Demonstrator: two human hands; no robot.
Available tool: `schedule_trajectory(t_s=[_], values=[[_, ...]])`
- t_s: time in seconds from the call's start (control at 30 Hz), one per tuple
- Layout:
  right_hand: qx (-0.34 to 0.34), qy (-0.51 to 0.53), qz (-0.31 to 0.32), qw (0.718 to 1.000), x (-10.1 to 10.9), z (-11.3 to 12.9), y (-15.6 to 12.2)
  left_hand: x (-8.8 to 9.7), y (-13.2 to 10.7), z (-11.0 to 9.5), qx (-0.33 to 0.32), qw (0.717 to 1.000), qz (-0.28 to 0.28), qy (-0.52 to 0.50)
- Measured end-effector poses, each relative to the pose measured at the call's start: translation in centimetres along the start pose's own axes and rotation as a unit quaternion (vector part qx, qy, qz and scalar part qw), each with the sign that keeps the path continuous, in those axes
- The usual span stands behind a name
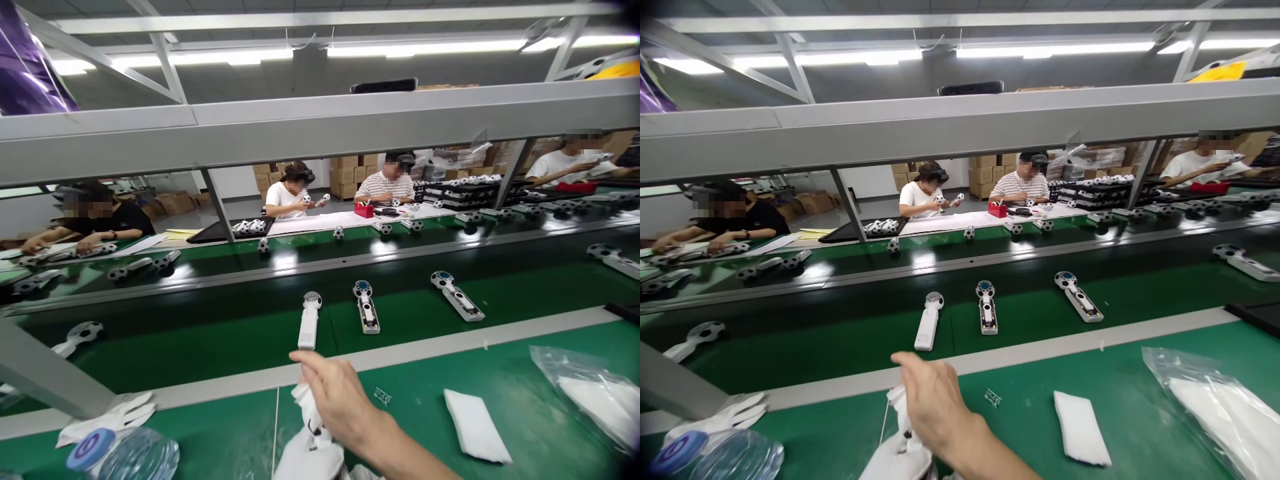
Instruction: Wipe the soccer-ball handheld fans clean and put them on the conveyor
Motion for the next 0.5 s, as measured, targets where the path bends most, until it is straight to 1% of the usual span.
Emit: schedule_trajectory(t_s=[0.03, 0.1, 0.13, 0.17, 0.2, 0.27, 0.33, 0.37, 0.4, 0.5], values=[[-0.053, 0.088, -0.006, 0.995, 0.1, -1.1, 0.8, 0.9, -0.6, -0.4, -0.009, 0.999, -0.008, 0.051], [-0.142, 0.24, -0.04, 0.959, 0.4, -3.4, 2.0, 3.0, -1.7, -1.6, -0.04, 0.988, -0.029, 0.144], [-0.172, 0.284, -0.065, 0.941, 0.7, -4.4, 2.4, 3.9, -2.2, -2.5, -0.056, 0.98, -0.042, 0.184], [-0.192, 0.306, -0.091, 0.928, 1.2, -5.3, 2.6, 4.7, -2.4, -3.3, -0.071, 0.972, -0.058, 0.218], [-0.205, 0.315, -0.118, 0.919, 1.7, -6.2, 2.5, 5.4, -2.5, -4.2, -0.088, 0.96, -0.079, 0.253], [-0.231, 0.332, -0.162, 0.9, 2.8, -7.8, 1.6, 6.4, -2.2, -5.8, -0.123, 0.929, -0.124, 0.326], [-0.259, 0.337, -0.182, 0.887, 3.9, -9.3, 0.0, 7.0, -1.7, -6.9, -0.164, 0.894, -0.156, 0.387], [-0.274, 0.33, -0.187, 0.884, 4.4, -10.0, -1.0, 7.1, -1.5, -7.2, -0.186, 0.88, -0.162, 0.407], [-0.288, 0.318, -0.192, 0.882, 5.0, -10.9, -2.0, 7.2, -1.2, -7.2, -0.204, 0.871, -0.162, 0.416], [-0.324, 0.252, -0.216, 0.886, 7.1, -13.5, -5.0, 7.8, -0.1, -6.8, -0.23, 0.867, -0.164, 0.41]])
Point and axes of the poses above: each hand's wrist, its own y-axis towards the middle knuckle, its own x-axis out of the back of the hand, z = x × y, the point moved 8 cm from there along y, towards the middle knuckle, and after that the axes turned 8 degrees about -z, right-handed, at the moved point
